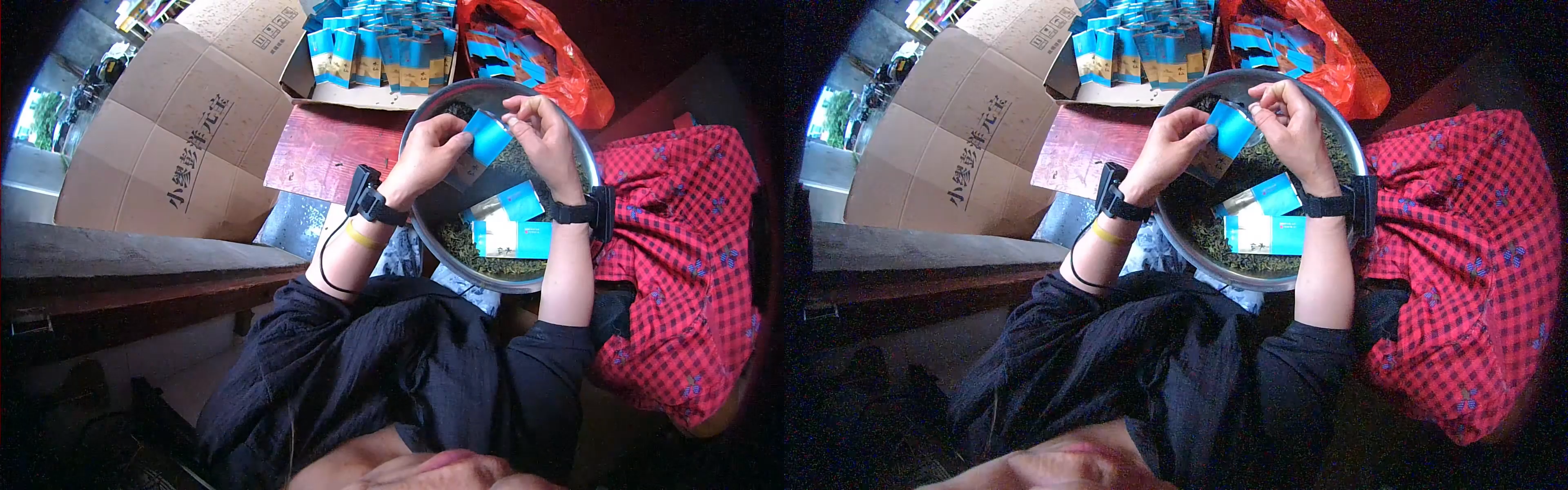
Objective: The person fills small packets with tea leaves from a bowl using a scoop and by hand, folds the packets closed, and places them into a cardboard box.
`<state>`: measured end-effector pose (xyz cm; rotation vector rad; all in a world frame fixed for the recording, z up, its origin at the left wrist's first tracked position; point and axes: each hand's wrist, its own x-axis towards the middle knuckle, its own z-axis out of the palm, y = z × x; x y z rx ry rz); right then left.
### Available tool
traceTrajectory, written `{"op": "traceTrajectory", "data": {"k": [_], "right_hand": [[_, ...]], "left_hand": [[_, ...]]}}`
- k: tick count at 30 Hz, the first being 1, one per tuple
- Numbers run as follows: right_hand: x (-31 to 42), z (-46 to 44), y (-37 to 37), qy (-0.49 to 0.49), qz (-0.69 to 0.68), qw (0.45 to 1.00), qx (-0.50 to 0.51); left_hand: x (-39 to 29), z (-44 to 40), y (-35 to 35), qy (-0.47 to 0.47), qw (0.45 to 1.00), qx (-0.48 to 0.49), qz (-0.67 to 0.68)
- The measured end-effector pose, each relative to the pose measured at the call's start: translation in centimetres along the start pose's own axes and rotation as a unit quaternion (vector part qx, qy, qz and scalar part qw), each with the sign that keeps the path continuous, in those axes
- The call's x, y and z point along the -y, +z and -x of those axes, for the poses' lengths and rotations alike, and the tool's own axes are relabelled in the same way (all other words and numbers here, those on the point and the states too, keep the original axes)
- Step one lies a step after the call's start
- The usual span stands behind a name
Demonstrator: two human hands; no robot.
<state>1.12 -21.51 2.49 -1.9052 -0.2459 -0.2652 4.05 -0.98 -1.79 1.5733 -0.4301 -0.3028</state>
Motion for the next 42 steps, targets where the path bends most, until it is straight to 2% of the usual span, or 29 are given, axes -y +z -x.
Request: {"op": "traceTrajectory", "data": {"k": [4, 12, 16, 19, 42], "right_hand": [[-0.1, 0.0, 0.0, -0.007, -0.004, 1.0, 0.001], [0.0, 0.0, 0.0, -0.009, -0.021, 1.0, -0.009], [0.1, 0.0, -0.1, -0.013, -0.016, 0.999, -0.028], [-0.1, -0.1, -0.1, -0.016, -0.03, 0.999, -0.029], [0.1, 0.0, 0.0, -0.02, -0.004, 0.999, -0.025]], "left_hand": [[-0.3, 0.1, 0.0, -0.016, 1.0, 0.002, 0.011], [0.1, 0.0, 0.1, 0.026, 1.0, -0.017, 0.0], [-0.3, 0.0, 0.0, 0.0, 1.0, -0.006, 0.007], [0.1, -0.1, 0.1, 0.027, 1.0, -0.013, -0.003], [-0.5, 0.1, 0.0, -0.004, 1.0, 0.002, -0.007]]}}
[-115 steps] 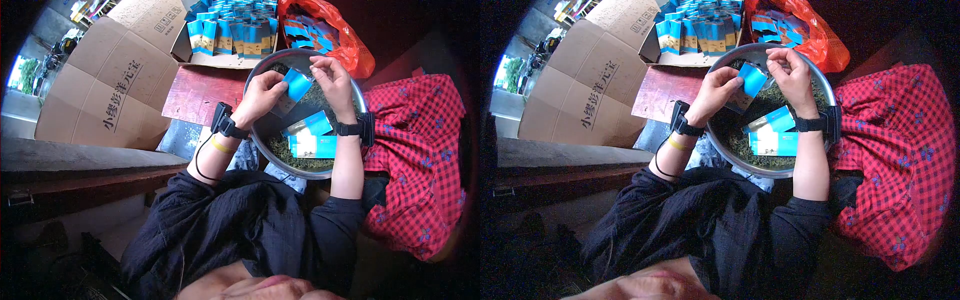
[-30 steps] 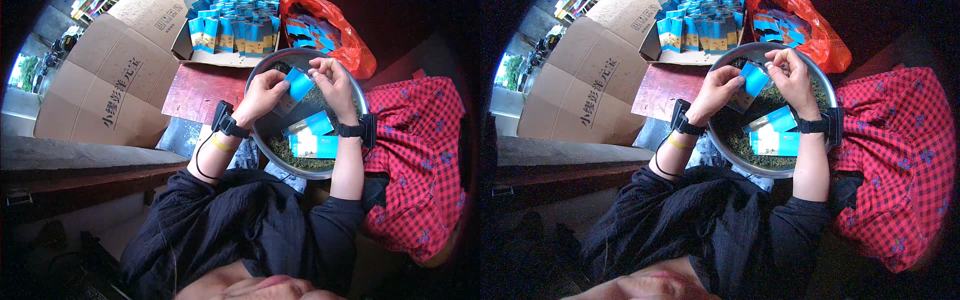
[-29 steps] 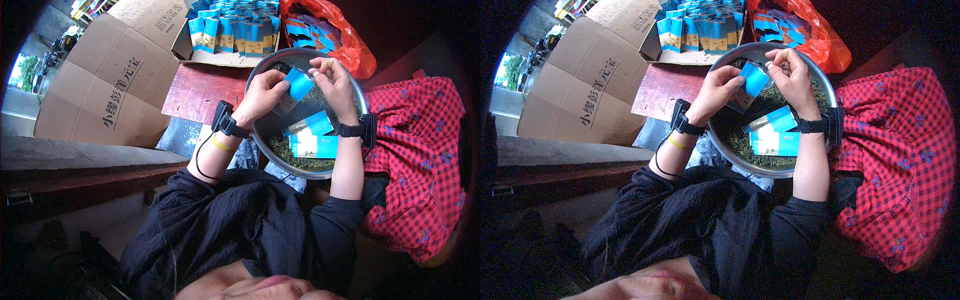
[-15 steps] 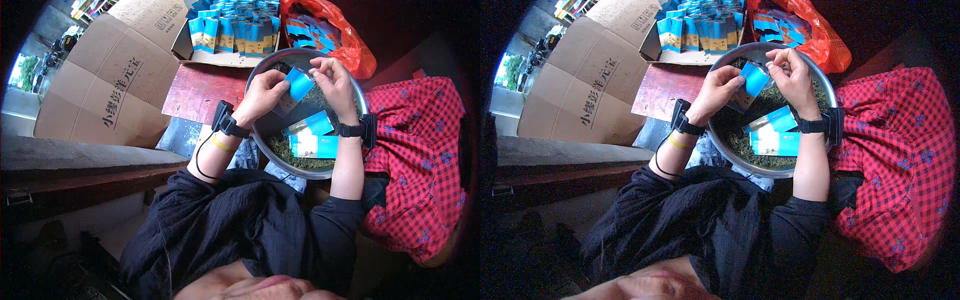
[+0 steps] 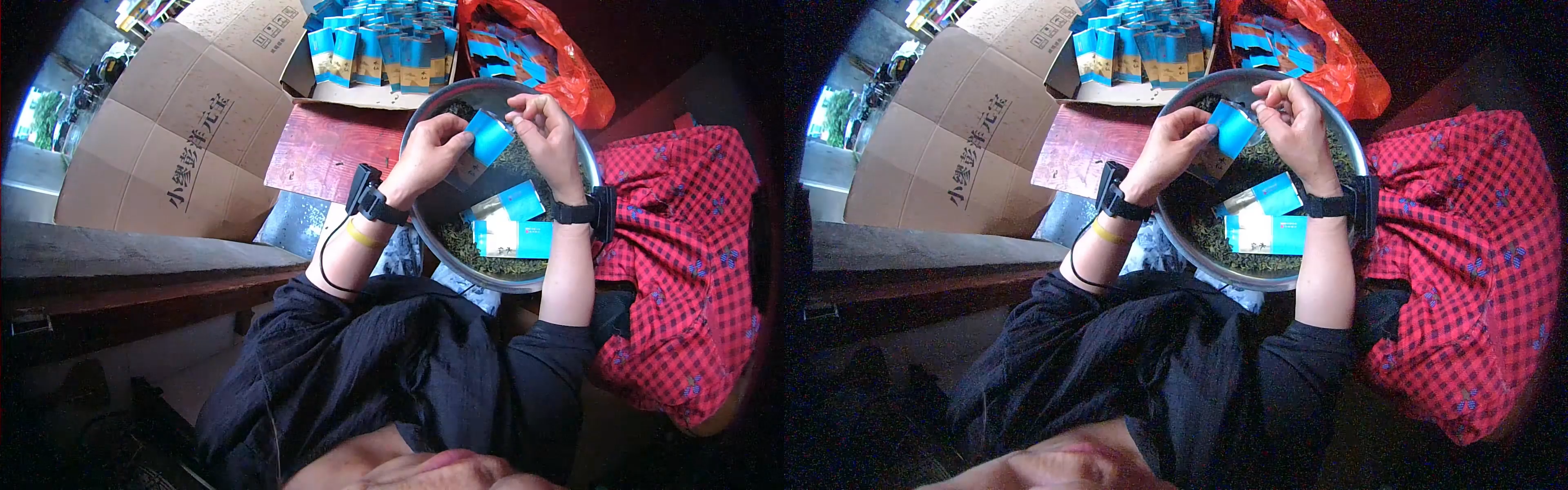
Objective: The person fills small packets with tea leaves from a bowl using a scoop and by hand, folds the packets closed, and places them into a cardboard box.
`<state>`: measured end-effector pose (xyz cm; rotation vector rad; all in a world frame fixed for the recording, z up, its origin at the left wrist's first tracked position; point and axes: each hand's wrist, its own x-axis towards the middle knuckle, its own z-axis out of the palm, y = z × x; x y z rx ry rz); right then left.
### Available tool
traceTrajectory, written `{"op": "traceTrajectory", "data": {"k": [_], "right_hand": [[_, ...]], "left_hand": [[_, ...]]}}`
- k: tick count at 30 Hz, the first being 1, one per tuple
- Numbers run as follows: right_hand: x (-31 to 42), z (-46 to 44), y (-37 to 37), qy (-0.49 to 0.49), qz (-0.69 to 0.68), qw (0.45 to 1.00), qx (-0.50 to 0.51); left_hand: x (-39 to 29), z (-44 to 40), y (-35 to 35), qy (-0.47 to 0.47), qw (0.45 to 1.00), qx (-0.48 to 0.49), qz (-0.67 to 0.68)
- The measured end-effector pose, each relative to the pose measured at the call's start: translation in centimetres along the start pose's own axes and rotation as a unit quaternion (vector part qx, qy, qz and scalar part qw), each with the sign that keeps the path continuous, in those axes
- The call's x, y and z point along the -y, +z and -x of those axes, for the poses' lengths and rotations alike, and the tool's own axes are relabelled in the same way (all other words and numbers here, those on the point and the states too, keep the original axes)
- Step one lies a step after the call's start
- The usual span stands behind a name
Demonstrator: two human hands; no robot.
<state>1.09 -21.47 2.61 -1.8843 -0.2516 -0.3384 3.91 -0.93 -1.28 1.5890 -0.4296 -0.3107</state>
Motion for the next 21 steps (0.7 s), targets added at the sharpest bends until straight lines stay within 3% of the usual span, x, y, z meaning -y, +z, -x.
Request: {"op": "traceTrajectory", "data": {"k": [15, 21], "right_hand": [[0.1, 0.1, 0.0, 0.001, -0.014, 1.0, -0.009], [-0.1, 0.1, 0.1, -0.012, -0.053, 0.998, -0.022]], "left_hand": [[0.8, -0.2, 0.1, 0.034, 0.999, -0.014, 0.017], [0.5, -0.2, 0.0, 0.0, 1.0, 0.003, 0.023]]}}
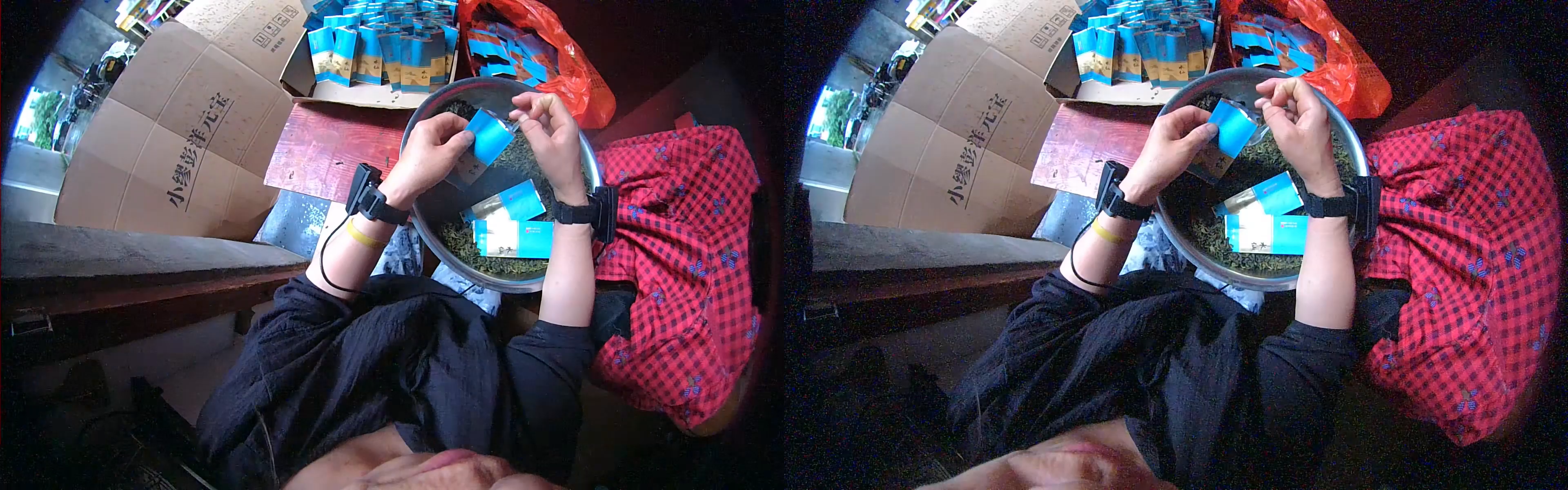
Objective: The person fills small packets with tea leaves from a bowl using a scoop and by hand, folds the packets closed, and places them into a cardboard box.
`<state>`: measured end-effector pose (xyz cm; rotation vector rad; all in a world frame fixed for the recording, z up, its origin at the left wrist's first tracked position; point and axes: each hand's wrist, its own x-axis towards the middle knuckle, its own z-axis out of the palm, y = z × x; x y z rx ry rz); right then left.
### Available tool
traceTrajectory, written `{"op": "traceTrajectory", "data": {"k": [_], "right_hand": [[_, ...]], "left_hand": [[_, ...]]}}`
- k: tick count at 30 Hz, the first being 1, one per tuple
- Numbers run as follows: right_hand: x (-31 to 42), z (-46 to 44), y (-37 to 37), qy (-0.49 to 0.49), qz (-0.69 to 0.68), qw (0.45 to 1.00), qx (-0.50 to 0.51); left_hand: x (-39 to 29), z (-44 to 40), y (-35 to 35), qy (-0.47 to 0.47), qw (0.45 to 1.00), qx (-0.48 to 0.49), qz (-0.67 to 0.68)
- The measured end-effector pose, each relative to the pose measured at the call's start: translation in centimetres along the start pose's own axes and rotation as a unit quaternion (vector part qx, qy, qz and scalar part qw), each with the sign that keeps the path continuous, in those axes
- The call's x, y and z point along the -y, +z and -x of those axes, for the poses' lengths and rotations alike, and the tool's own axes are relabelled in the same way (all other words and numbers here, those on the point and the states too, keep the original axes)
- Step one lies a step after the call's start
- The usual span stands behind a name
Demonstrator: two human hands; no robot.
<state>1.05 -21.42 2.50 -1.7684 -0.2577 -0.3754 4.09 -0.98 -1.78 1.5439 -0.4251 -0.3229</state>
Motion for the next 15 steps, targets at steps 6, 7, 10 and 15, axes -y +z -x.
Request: {"op": "traceTrajectory", "data": {"k": [6, 7, 10, 15], "right_hand": [[-0.08, -0.09, -0.11, 0.005, 0.041, 0.999, -0.011], [-0.07, -0.06, -0.11, 0.001, 0.061, 0.998, -0.01], [0.34, 0.0, -0.09, -0.005, 0.083, 0.997, 0.001], [0.1, 0.02, -0.07, -0.008, 0.087, 0.996, -0.009]], "left_hand": [[-0.07, 0.01, -0.03, 0.001, 1.0, -0.005, -0.019], [-0.01, 0.0, 0.0, 0.001, 1.0, -0.006, -0.019], [0.07, 0.02, 0.11, 0.026, 0.999, -0.022, -0.014], [-0.06, 0.07, 0.13, 0.019, 1.0, -0.019, 0.001]]}}
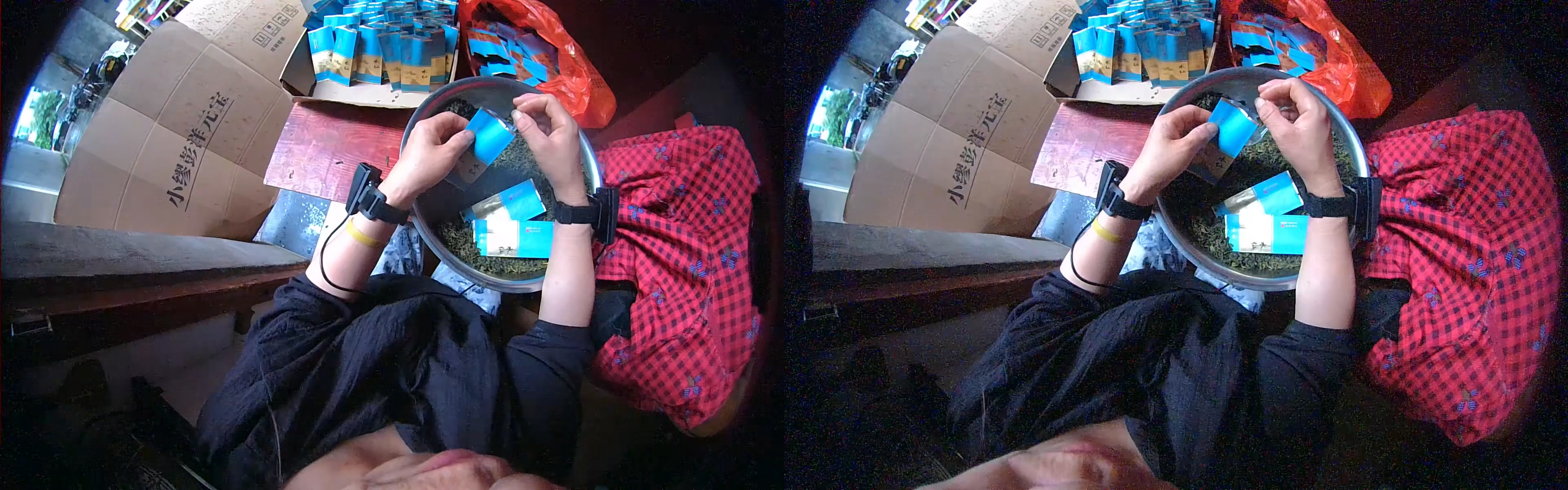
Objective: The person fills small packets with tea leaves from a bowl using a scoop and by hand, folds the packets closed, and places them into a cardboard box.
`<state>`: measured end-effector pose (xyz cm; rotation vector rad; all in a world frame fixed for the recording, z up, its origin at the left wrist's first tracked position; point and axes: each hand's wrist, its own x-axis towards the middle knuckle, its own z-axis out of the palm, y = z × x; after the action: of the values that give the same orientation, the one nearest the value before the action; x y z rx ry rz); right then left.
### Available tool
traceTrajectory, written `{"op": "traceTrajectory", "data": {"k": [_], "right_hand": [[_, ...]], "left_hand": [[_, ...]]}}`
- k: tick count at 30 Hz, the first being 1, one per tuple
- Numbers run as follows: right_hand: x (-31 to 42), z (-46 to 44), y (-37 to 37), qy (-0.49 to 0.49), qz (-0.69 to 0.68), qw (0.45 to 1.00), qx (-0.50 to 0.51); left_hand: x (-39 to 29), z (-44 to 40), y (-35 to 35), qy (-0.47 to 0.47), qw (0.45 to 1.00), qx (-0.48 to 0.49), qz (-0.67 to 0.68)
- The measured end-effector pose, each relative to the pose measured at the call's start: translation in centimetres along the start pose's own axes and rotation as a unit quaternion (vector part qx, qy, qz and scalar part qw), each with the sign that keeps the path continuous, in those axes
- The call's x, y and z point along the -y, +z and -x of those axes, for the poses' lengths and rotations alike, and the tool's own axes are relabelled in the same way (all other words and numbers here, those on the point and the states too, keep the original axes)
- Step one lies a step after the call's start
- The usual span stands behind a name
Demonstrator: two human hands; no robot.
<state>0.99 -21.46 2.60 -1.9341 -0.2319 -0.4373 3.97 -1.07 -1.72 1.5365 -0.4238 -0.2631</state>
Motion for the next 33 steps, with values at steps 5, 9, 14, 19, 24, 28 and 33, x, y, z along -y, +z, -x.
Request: {"op": "traceTrajectory", "data": {"k": [5, 9, 14, 19, 24, 28, 33], "right_hand": [[0.17, 0.02, 0.01, 0.007, 0.009, 1.0, -0.013], [-0.04, -0.03, 0.06, 0.006, 0.008, 1.0, -0.025], [-0.22, -0.15, 0.03, 0.009, 0.001, 1.0, -0.028], [-0.3, -0.12, 0.06, 0.018, -0.002, 1.0, 0.0], [-0.5, -0.11, 0.11, 0.009, -0.006, 1.0, 0.006], [0.12, -0.05, 0.01, 0.013, 0.028, 0.999, 0.017], [0.46, -0.06, 0.15, 0.008, -0.053, 0.999, 0.01]], "left_hand": [[-0.08, -0.01, -0.08, -0.011, 1.0, 0.007, -0.004], [-0.03, -0.04, -0.15, -0.012, 0.999, 0.016, -0.025], [0.09, -0.08, -0.13, -0.018, 1.0, 0.016, -0.02], [-0.24, 0.03, -0.17, -0.014, 0.999, 0.013, -0.047], [0.01, -0.07, -0.12, -0.009, 0.999, 0.013, -0.028], [0.12, -0.24, -0.16, -0.017, 0.999, 0.023, -0.016], [0.1, -0.14, 0.04, -0.022, 1.0, 0.002, 0.007]]}}
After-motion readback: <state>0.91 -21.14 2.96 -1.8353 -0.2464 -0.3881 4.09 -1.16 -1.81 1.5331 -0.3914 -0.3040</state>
